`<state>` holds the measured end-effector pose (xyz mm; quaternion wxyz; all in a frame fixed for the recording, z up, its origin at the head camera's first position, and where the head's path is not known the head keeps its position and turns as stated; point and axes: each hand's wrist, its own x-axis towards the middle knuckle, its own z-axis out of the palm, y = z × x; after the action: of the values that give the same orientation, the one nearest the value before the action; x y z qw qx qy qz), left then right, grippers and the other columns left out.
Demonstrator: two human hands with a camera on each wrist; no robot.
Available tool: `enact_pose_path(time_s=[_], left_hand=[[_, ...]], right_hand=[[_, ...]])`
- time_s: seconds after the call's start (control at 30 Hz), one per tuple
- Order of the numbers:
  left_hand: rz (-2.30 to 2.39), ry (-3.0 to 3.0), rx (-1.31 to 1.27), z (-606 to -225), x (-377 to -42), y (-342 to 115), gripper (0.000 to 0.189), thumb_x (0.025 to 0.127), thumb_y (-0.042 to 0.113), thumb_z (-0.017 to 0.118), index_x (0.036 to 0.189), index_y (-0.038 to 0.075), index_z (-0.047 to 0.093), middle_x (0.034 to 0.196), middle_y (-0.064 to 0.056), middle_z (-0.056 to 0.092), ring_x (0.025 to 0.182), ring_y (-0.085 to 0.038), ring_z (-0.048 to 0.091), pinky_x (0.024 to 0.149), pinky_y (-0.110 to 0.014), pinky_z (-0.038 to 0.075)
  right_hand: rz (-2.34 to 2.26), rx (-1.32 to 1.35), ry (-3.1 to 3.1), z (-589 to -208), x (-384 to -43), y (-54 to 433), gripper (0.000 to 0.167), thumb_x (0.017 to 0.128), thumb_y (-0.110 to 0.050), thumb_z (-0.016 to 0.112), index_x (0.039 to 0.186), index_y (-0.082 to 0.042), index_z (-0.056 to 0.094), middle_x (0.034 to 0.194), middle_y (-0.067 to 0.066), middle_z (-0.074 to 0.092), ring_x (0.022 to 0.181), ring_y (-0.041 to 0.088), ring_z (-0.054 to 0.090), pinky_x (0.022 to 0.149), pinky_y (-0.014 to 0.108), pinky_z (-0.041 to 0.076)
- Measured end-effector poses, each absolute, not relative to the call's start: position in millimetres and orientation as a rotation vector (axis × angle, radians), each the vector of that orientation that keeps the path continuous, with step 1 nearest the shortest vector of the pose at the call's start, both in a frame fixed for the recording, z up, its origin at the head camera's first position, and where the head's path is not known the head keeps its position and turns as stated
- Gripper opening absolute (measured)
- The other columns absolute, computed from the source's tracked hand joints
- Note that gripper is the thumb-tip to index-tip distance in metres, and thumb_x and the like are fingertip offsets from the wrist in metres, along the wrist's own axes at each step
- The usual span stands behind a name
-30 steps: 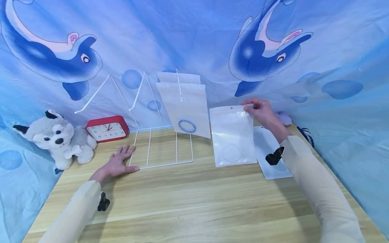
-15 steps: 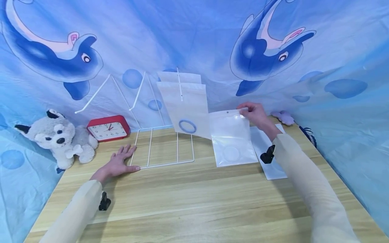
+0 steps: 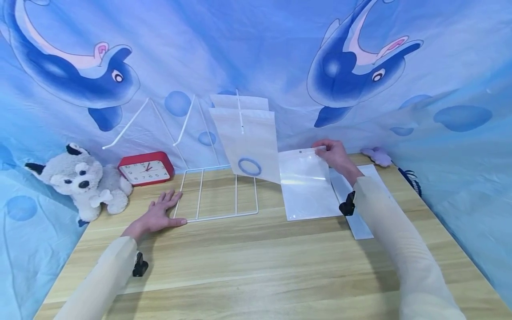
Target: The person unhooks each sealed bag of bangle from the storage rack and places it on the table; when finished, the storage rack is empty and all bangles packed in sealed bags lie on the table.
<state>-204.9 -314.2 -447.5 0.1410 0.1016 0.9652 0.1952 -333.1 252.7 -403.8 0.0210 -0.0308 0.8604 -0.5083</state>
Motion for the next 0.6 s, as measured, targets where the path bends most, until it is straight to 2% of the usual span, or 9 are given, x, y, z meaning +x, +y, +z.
enact_pose_path(time_s=[0.23, 0.6], left_hand=[[0.561, 2.79, 0.291, -447.4, -204.8, -312.6, 0.108, 0.081, 0.06, 0.072, 0.158, 0.004, 0.022, 0.162, -0.03, 0.007, 0.146, -0.053, -0.002, 0.11, -0.072, -0.004], [0.558, 2.797, 0.293, -448.4, -204.7, -313.9, 0.107, 0.081, 0.059, 0.073, 0.158, 0.004, 0.022, 0.162, -0.03, 0.008, 0.146, -0.053, -0.002, 0.109, -0.072, -0.003]], right_hand=[[-1.532, -0.039, 2.687, -410.3, -337.5, 250.9, 0.028, 0.102, -0.011, 0.058, 0.128, -0.001, 0.064, 0.116, 0.017, 0.059, 0.088, 0.028, 0.049, 0.067, 0.03, 0.048], [-1.411, -0.061, 2.787, -423.5, -339.5, 247.4, 0.027, 0.101, -0.01, 0.06, 0.125, -0.001, 0.065, 0.118, 0.02, 0.061, 0.091, 0.03, 0.049, 0.069, 0.034, 0.044]])
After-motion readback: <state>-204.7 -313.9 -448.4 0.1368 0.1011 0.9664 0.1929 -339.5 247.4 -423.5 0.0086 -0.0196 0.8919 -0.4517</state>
